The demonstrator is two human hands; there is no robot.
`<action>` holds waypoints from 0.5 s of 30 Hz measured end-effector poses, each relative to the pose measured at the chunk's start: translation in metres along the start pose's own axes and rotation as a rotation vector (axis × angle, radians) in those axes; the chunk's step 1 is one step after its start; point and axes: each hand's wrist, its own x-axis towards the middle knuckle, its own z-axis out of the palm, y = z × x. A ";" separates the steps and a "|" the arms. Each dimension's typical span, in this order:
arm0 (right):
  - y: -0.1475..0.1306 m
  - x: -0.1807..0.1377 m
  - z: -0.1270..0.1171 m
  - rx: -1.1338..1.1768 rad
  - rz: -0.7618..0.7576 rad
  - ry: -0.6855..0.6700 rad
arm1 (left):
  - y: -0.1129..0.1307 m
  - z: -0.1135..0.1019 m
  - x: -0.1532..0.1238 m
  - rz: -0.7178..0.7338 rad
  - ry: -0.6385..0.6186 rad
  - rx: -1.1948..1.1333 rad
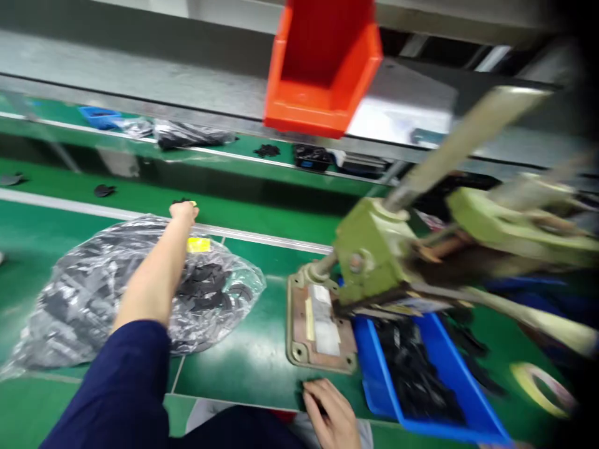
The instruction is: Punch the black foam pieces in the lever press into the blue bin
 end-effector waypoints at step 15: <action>0.103 0.044 -0.169 -0.433 0.445 -0.223 | -0.013 0.041 -0.199 -0.034 -0.558 0.009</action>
